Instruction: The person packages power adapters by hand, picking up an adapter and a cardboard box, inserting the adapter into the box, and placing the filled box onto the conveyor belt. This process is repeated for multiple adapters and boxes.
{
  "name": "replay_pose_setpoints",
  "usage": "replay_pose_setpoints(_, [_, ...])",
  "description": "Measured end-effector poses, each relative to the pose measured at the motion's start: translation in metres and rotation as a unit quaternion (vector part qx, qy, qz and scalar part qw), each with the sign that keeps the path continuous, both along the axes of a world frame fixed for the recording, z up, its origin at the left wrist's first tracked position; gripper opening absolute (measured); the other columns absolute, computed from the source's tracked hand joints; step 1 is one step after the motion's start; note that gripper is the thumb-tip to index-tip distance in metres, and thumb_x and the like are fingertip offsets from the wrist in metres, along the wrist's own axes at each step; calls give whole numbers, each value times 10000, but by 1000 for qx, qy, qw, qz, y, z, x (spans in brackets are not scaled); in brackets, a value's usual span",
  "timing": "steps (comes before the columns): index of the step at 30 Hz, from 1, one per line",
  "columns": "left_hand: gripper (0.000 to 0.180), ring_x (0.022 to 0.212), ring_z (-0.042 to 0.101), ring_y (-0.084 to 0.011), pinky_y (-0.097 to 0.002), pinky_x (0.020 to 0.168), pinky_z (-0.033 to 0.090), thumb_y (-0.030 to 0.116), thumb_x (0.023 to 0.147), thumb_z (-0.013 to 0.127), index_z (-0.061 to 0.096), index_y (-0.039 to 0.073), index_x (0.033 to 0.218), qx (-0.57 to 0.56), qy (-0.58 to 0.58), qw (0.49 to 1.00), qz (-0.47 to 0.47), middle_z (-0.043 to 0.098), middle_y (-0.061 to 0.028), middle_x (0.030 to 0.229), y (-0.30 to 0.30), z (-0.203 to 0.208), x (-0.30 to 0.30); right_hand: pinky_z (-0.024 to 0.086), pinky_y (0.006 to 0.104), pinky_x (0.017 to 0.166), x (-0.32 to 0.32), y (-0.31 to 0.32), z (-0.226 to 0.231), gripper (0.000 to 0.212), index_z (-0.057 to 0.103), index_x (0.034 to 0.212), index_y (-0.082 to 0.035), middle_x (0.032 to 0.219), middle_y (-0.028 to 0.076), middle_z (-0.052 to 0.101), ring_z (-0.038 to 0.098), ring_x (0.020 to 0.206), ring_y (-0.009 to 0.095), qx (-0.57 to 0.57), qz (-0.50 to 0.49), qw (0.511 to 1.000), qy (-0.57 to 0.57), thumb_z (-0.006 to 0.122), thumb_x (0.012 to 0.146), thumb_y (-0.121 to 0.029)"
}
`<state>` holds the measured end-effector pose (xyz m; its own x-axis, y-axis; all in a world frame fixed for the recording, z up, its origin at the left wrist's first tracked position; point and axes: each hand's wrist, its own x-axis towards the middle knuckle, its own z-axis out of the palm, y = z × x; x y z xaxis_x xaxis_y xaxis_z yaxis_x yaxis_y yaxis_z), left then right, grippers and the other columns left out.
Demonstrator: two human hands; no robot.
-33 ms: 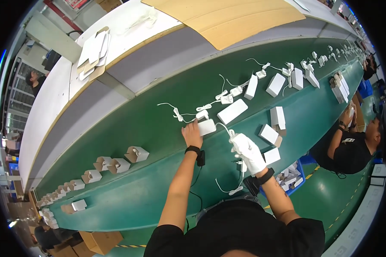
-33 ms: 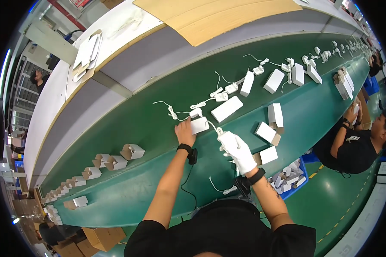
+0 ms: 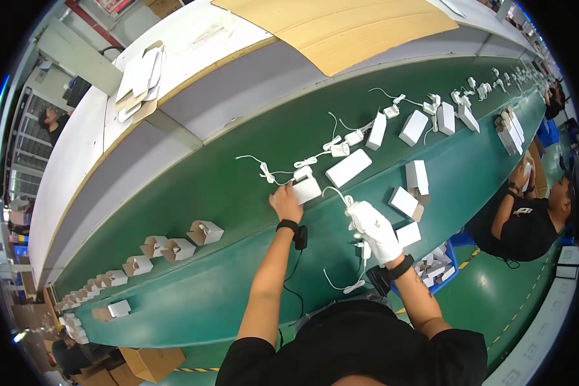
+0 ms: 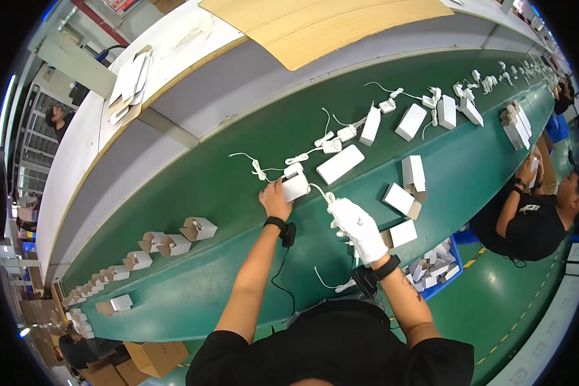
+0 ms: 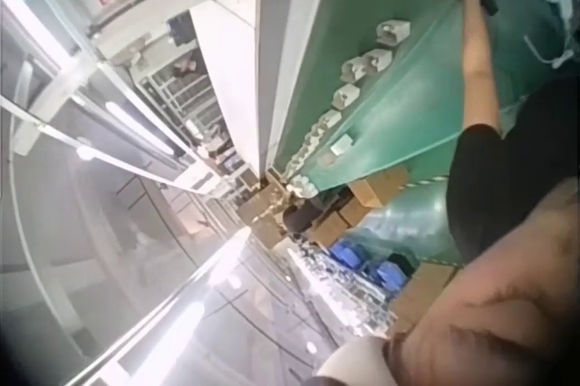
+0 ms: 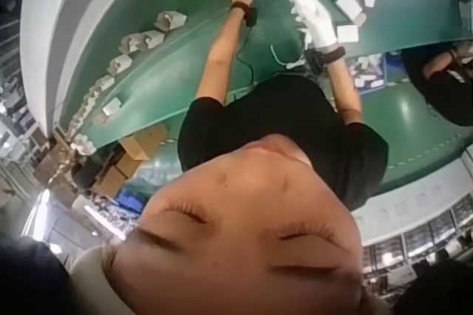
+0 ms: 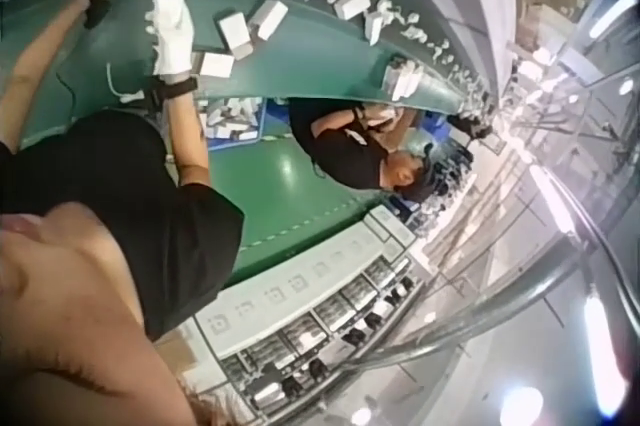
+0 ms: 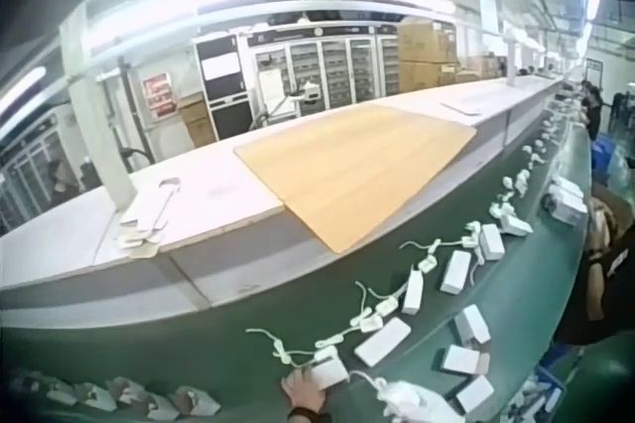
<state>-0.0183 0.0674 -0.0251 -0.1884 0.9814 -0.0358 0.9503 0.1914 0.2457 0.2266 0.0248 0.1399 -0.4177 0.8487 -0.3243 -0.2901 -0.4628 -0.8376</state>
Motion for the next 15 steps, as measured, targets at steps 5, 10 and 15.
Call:
replay_pose_setpoints(5, [774, 1199, 432, -260, -392, 1005, 344, 147, 605, 820, 426, 77, 1268, -34, -437, 899, -17, 472, -100, 1269, -20, 17, -26, 448, 202, 659, 0, -9, 29, 369, 564, 1162, -72, 999, -2, 584, 559, 820, 86, 21, -29, 999, 33, 609, 861, -280])
replay_pose_setpoints(10, [797, 1175, 460, -191, -343, 968, 391, 86, 576, 829, 439, 88, 1272, -95, -669, 731, -94, 492, -48, 1247, -36, 57, -28, 451, 216, 663, -10, 4, 13, 387, 564, 1174, -45, 989, 8, 599, 557, 807, 101, 58, 86, 994, -45, 580, 870, -283])
replay_pose_setpoints(15, [838, 1148, 478, -194, -339, 968, 390, 138, 547, 865, 446, 72, 1269, -94, -564, 792, -215, 498, -58, 1236, -50, 94, -19, 482, 302, 652, -34, 44, 21, 316, 594, 1072, -32, 920, 76, 616, 592, 816, 211, 397, 293, 808, -322, 581, 815, -215])
